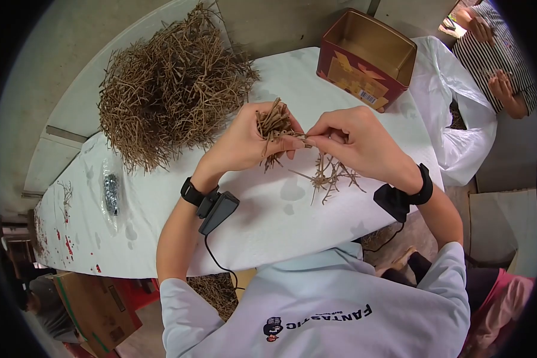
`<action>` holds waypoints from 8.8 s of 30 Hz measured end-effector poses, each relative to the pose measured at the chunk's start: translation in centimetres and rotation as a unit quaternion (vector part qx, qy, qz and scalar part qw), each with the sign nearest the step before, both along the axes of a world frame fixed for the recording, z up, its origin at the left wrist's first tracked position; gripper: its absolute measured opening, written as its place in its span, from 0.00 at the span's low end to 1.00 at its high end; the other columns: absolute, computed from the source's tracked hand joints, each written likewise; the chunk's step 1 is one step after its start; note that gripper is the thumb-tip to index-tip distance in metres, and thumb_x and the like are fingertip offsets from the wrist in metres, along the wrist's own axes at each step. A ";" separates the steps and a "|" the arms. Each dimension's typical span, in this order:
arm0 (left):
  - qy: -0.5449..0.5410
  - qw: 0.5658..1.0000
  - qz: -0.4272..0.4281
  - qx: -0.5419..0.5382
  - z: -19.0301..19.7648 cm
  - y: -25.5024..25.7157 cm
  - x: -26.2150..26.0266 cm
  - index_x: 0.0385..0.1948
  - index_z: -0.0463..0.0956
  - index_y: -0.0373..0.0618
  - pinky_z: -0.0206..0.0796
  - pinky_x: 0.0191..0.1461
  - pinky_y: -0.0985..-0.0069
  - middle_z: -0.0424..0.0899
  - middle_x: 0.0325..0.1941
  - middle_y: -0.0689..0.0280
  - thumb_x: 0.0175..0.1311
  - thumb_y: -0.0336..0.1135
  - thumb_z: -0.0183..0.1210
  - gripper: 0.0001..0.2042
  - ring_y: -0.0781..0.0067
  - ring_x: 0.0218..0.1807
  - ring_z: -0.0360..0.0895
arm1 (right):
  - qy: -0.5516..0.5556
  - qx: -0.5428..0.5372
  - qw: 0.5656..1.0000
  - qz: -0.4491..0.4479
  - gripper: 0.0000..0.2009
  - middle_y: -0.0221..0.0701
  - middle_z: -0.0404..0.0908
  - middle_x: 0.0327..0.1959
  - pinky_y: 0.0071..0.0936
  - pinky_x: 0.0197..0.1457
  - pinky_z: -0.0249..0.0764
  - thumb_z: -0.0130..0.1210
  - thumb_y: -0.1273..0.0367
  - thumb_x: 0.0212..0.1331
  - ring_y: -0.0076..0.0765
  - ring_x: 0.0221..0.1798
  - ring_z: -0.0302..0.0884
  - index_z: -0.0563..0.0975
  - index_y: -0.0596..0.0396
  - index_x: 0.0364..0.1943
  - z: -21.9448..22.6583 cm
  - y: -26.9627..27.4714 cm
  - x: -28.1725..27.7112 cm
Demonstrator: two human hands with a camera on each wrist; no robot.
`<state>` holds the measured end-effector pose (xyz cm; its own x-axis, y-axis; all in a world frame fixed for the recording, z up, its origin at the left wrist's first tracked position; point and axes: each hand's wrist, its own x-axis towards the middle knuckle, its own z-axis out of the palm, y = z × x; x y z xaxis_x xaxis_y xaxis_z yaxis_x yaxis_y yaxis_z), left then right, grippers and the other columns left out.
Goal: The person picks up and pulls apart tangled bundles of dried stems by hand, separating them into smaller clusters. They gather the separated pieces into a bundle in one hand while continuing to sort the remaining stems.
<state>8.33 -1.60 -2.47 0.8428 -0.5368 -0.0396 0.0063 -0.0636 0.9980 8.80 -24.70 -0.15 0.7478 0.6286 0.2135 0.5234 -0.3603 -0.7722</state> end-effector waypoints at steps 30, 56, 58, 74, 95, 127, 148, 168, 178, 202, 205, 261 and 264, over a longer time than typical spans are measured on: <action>0.042 0.971 0.171 -0.163 -4.5 -1.6 0.5 0.20 0.62 0.48 0.69 0.33 0.81 0.84 0.32 0.63 0.53 0.24 0.72 0.21 0.86 0.30 0.74 | 0.342 0.379 0.849 -0.138 0.09 0.26 0.73 0.25 0.15 0.20 0.55 0.46 0.62 0.76 0.13 0.23 0.64 0.65 0.51 0.47 -3.3 0.5 1.7; -0.124 0.951 0.283 0.000 -0.4 -0.4 0.0 0.18 0.66 0.45 0.66 0.30 0.82 0.83 0.29 0.65 0.56 0.30 0.73 0.19 0.83 0.27 0.75 | 0.392 0.328 0.859 -0.031 0.10 0.28 0.79 0.23 0.13 0.20 0.64 0.62 0.67 0.66 0.17 0.19 0.70 0.81 0.62 0.38 -6.2 -0.5 2.0; -0.135 0.963 0.233 0.011 -0.4 -0.4 -0.2 0.18 0.66 0.44 0.66 0.30 0.82 0.83 0.29 0.66 0.56 0.30 0.73 0.19 0.82 0.28 0.76 | 0.396 0.338 0.853 -0.034 0.10 0.29 0.79 0.21 0.13 0.19 0.64 0.61 0.67 0.66 0.17 0.18 0.70 0.81 0.61 0.38 -6.2 -0.2 1.9; 0.298 0.928 0.103 -0.199 -0.6 -0.8 -0.2 0.21 0.67 0.46 0.67 0.22 0.79 0.80 0.21 0.63 0.60 0.39 0.71 0.19 0.77 0.19 0.76 | 0.111 0.273 0.950 -0.102 0.05 0.33 0.84 0.29 0.14 0.19 0.67 0.61 0.76 0.62 0.17 0.19 0.74 0.81 0.65 0.39 -6.3 1.6 -0.1; 0.134 0.971 0.175 -0.098 -1.1 -1.8 -0.9 0.20 0.63 0.50 0.63 0.24 0.83 0.76 0.21 0.70 0.58 0.33 0.71 0.20 0.80 0.22 0.75 | 0.233 0.275 0.930 -0.063 0.04 0.31 0.83 0.31 0.13 0.21 0.66 0.60 0.77 0.63 0.16 0.26 0.77 0.78 0.65 0.37 -5.3 0.2 0.9; -0.060 0.983 0.169 -0.032 -1.6 0.9 -0.9 0.29 0.68 0.41 0.69 0.35 0.80 0.76 0.26 0.69 0.62 0.27 0.66 0.12 0.80 0.29 0.75 | 0.264 0.456 0.836 -0.154 0.08 0.32 0.78 0.32 0.16 0.27 0.61 0.52 0.69 0.71 0.19 0.27 0.70 0.76 0.60 0.45 -5.7 -5.6 4.6; -0.138 0.965 0.150 0.167 -3.2 -3.8 -1.9 0.33 0.80 0.35 0.70 0.37 0.80 0.83 0.26 0.69 0.51 0.33 0.75 0.14 0.82 0.30 0.76 | 0.402 0.445 0.800 -0.005 0.11 0.42 0.79 0.51 0.33 0.63 0.68 0.35 0.62 0.79 0.35 0.56 0.74 0.68 0.52 0.46 -7.3 1.4 0.7; -0.395 0.886 0.102 0.218 -4.2 -3.8 -2.8 0.33 0.81 0.36 0.63 0.26 0.70 0.77 0.22 0.58 0.52 0.21 0.63 0.07 0.61 0.19 0.71 | 0.513 0.536 0.669 -0.036 0.07 0.18 0.54 0.22 0.23 0.36 0.58 0.38 0.67 0.77 0.19 0.25 0.51 0.68 0.51 0.45 -6.5 -0.9 1.8; -0.344 0.914 0.080 0.201 -1.1 -3.4 -2.7 0.30 0.81 0.36 0.66 0.28 0.67 0.77 0.21 0.55 0.42 0.22 0.60 0.10 0.52 0.23 0.74 | 0.425 0.526 0.734 -0.060 0.05 0.17 0.51 0.20 0.23 0.33 0.56 0.37 0.70 0.75 0.18 0.21 0.47 0.67 0.51 0.42 -4.6 -0.8 0.8; -0.014 0.980 0.175 -0.098 1.8 1.0 -0.6 0.35 0.82 0.37 0.67 0.27 0.83 0.82 0.24 0.68 0.66 0.32 0.65 0.07 0.85 0.24 0.75 | 0.207 0.285 0.910 -0.218 0.12 0.32 0.74 0.30 0.25 0.29 0.63 0.44 0.67 0.72 0.29 0.27 0.69 0.75 0.63 0.39 -0.5 -18.0 -11.5; 0.006 0.982 0.157 -0.104 0.8 0.7 -0.7 0.35 0.81 0.37 0.69 0.29 0.83 0.83 0.26 0.68 0.64 0.31 0.66 0.07 0.84 0.26 0.77 | 0.221 0.153 0.955 -0.122 0.16 0.37 0.79 0.31 0.25 0.32 0.69 0.47 0.65 0.69 0.32 0.30 0.75 0.79 0.65 0.33 2.0 -24.4 -15.2; -0.025 0.949 0.313 0.030 4.9 11.8 -21.9 0.40 0.78 0.34 0.71 0.49 0.75 0.84 0.38 0.60 0.68 0.31 0.60 0.08 0.74 0.43 0.80 | -0.167 -0.053 0.978 0.114 0.10 0.34 0.77 0.31 0.28 0.37 0.73 0.60 0.65 0.61 0.32 0.34 0.76 0.78 0.59 0.37 0.5 6.0 4.0; -0.263 0.888 0.325 0.191 4.1 9.4 -12.1 0.45 0.77 0.36 0.69 0.54 0.69 0.83 0.45 0.58 0.67 0.31 0.59 0.10 0.65 0.49 0.80 | -0.262 0.031 0.963 -0.051 0.15 0.35 0.80 0.27 0.32 0.36 0.75 0.61 0.59 0.60 0.35 0.31 0.80 0.81 0.60 0.33 -2.3 13.1 9.8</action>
